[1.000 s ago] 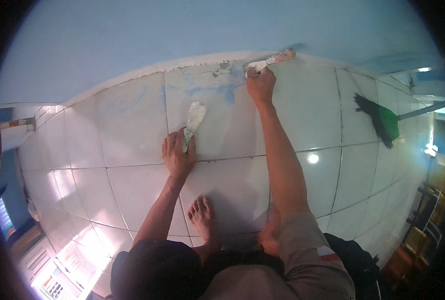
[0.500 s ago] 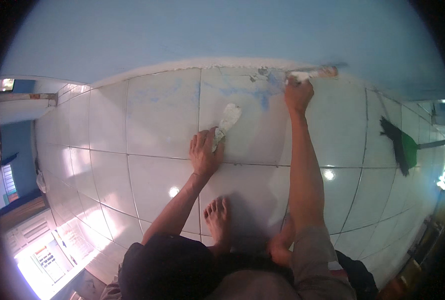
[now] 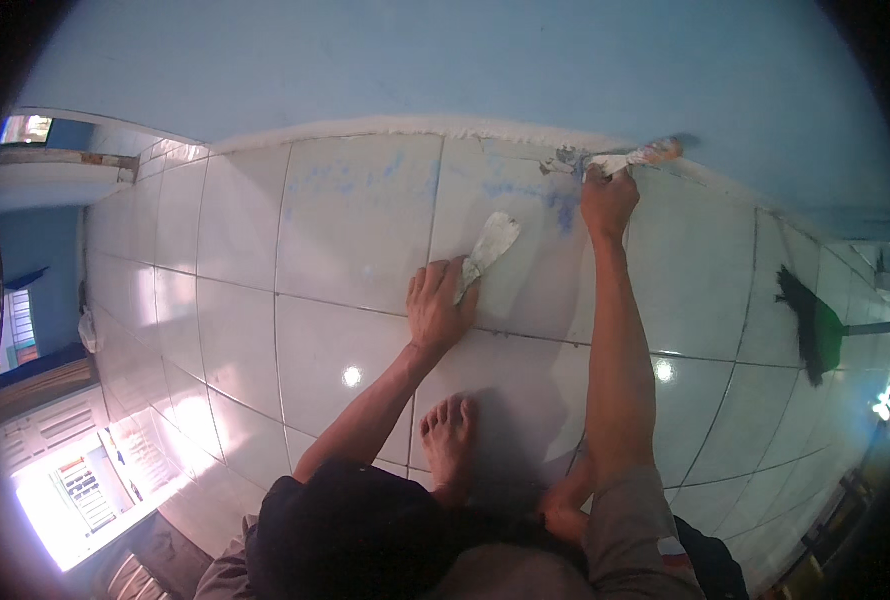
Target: The person uses a putty knife to apply white grout into the gaps between white floor tiles. They spread the material along the seams and smooth it with the tool, working across multiple tile joints.
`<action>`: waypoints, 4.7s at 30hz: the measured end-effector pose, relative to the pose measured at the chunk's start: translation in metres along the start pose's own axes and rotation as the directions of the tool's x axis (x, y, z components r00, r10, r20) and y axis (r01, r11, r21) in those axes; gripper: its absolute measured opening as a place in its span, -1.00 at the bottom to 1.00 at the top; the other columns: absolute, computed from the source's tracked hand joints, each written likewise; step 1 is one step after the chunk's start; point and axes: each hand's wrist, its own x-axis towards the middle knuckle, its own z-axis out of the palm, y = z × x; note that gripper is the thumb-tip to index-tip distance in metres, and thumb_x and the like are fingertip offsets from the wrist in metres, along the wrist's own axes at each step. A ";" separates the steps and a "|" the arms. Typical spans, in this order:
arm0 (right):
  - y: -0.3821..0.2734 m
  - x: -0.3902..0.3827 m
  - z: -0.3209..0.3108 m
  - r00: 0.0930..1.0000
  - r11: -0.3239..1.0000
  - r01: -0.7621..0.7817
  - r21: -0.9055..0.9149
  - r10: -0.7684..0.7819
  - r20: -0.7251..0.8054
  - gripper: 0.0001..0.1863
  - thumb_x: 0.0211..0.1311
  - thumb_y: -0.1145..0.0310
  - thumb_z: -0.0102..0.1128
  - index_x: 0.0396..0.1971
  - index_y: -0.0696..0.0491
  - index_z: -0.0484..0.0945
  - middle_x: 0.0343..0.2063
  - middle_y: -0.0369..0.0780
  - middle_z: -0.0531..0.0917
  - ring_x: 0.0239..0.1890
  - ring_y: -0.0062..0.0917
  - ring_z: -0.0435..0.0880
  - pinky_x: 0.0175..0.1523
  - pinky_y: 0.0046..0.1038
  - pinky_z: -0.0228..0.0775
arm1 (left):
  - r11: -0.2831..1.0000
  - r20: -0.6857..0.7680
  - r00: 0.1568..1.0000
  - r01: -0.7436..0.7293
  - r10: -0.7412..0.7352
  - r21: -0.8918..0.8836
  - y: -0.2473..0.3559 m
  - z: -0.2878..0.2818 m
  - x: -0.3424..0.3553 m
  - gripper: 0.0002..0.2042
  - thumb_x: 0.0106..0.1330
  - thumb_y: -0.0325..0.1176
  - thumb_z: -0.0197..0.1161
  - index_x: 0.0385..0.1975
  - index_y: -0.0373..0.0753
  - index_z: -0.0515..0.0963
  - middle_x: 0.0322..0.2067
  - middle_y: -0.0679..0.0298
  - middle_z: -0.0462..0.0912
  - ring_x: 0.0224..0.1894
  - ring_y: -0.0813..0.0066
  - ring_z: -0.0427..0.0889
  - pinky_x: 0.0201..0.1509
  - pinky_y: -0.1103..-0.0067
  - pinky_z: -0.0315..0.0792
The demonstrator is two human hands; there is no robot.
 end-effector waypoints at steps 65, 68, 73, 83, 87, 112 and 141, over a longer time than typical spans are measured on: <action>-0.007 -0.014 0.006 0.970 0.976 -0.096 0.197 0.137 -0.202 -0.66 0.21 0.27 0.32 -0.44 0.32 0.63 -0.42 0.12 0.73 -0.29 0.06 0.76 -0.16 -0.04 0.57 | 0.999 -0.018 1.000 -0.018 0.018 0.045 -0.005 0.001 0.000 -0.58 0.28 -0.24 0.37 0.13 -0.21 0.60 -0.08 0.22 0.54 -0.12 0.18 0.54 -0.02 0.32 0.41; -0.020 -0.014 0.007 0.987 0.995 -0.098 -0.031 0.093 -0.130 -0.65 0.21 0.28 0.30 -0.48 0.35 0.61 -0.45 0.16 0.71 -0.33 0.07 0.76 -0.18 -0.06 0.58 | 1.000 -0.005 1.000 -0.006 0.006 0.030 -0.003 0.003 -0.003 -0.57 0.28 -0.23 0.37 0.13 -0.21 0.60 -0.08 0.21 0.53 -0.12 0.18 0.54 -0.02 0.31 0.41; -0.008 -0.008 -0.009 0.952 0.950 -0.204 0.237 0.248 -0.177 -0.61 0.20 0.26 0.32 -0.44 0.40 0.63 -0.44 0.18 0.71 -0.27 0.08 0.77 -0.15 -0.05 0.57 | 0.999 -0.033 0.999 -0.029 0.030 0.038 -0.001 0.001 -0.002 -0.58 0.29 -0.23 0.37 0.12 -0.21 0.60 -0.09 0.22 0.54 -0.12 0.20 0.55 -0.03 0.31 0.41; -0.013 -0.015 -0.004 0.962 0.967 -0.191 0.166 0.218 -0.164 -0.66 0.21 0.32 0.33 -0.41 0.40 0.64 -0.40 0.19 0.72 -0.26 0.08 0.77 -0.10 -0.05 0.58 | 0.999 0.041 0.998 0.038 -0.038 -0.003 0.001 -0.002 -0.001 -0.58 0.28 -0.28 0.37 0.12 -0.27 0.60 -0.05 0.11 0.57 -0.02 0.08 0.56 0.08 0.25 0.43; -0.026 -0.005 0.002 0.993 0.998 -0.044 -0.037 0.040 -0.109 -0.71 0.22 0.36 0.30 -0.40 0.37 0.66 -0.39 0.17 0.74 -0.25 0.05 0.77 -0.12 -0.06 0.58 | 0.999 0.021 0.999 0.024 -0.024 0.031 -0.002 -0.002 -0.002 -0.59 0.29 -0.27 0.37 0.12 -0.26 0.60 -0.05 0.11 0.57 -0.02 0.08 0.56 0.07 0.26 0.43; 0.019 0.013 -0.040 0.980 0.979 0.199 -0.044 -0.200 -0.005 -0.78 0.26 0.34 0.34 -0.29 0.22 0.69 -0.49 -0.06 0.74 -0.45 -0.30 0.74 -0.22 -0.24 0.54 | 0.999 -0.019 1.000 -0.018 0.018 0.046 -0.002 0.002 0.000 -0.59 0.27 -0.27 0.39 0.11 -0.22 0.61 -0.08 0.23 0.55 -0.09 0.19 0.56 0.02 0.33 0.42; 0.019 0.004 -0.061 0.983 0.990 0.144 -0.011 -0.141 0.118 -0.82 0.27 0.39 0.35 -0.28 0.22 0.68 -0.41 -0.09 0.78 -0.38 -0.30 0.77 -0.19 -0.28 0.56 | 1.000 0.007 1.000 0.007 -0.007 -0.016 0.001 0.000 0.000 -0.58 0.27 -0.28 0.39 0.12 -0.26 0.59 -0.07 0.15 0.56 -0.03 0.08 0.56 0.09 0.25 0.44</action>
